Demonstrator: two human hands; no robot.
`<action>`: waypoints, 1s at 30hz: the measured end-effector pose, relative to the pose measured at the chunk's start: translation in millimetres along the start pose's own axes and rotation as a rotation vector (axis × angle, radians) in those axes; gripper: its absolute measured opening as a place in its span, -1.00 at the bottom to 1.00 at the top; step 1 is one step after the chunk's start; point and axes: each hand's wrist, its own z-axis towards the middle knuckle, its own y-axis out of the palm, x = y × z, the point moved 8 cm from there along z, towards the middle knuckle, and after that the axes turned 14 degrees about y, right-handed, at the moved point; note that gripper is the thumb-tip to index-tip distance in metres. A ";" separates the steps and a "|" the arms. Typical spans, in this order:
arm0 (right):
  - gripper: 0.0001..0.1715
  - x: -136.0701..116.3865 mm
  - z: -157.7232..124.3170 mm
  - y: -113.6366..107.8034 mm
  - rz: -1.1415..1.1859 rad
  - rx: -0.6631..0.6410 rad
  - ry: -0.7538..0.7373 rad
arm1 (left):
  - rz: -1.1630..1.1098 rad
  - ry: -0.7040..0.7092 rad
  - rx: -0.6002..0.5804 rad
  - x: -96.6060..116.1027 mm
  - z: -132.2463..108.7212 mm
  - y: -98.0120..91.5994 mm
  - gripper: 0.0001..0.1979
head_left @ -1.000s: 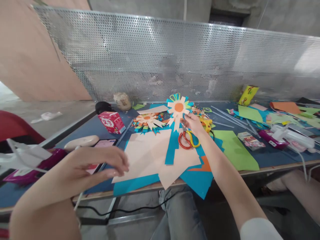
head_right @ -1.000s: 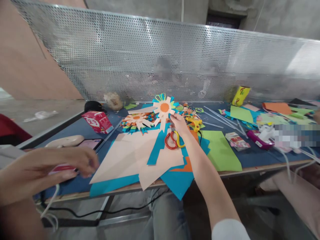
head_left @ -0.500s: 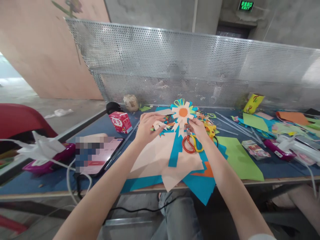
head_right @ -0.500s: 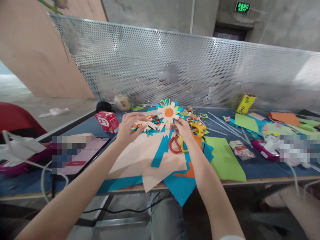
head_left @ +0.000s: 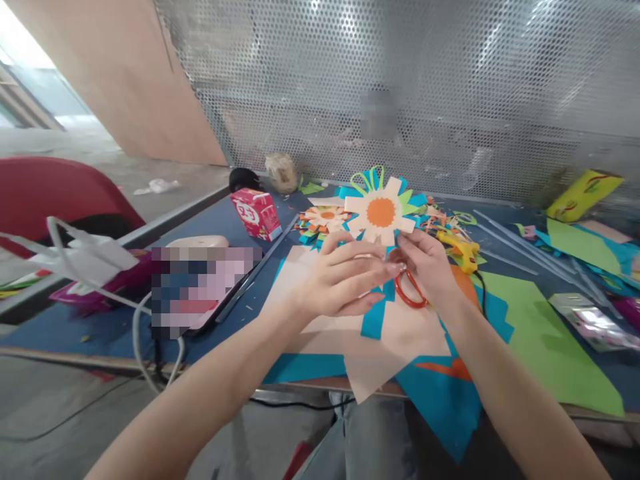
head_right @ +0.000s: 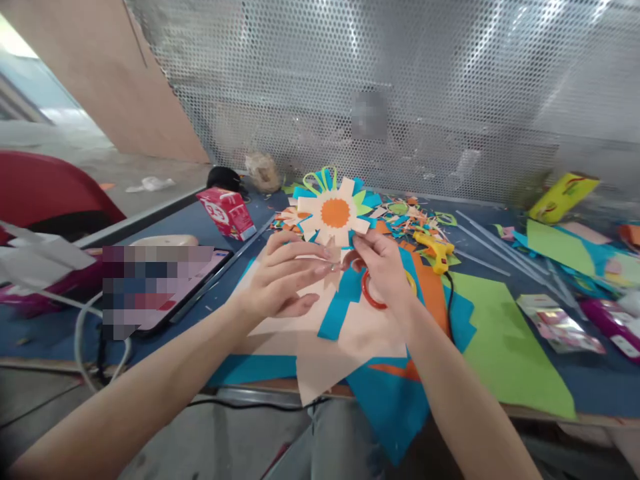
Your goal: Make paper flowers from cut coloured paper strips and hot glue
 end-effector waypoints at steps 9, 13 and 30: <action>-0.68 3.6 -3.0 5.4 -0.041 -0.024 -0.015 | -0.215 -0.417 -0.313 -22.1 -13.5 20.9 -0.77; -0.72 -0.4 -3.7 5.0 -0.039 -0.022 -0.043 | -0.078 -0.374 -0.196 -30.2 -22.0 5.1 -0.70; -0.71 -6.0 6.1 -29.2 -0.043 0.245 -0.129 | -0.193 -0.828 0.120 -65.8 -55.9 22.4 -0.72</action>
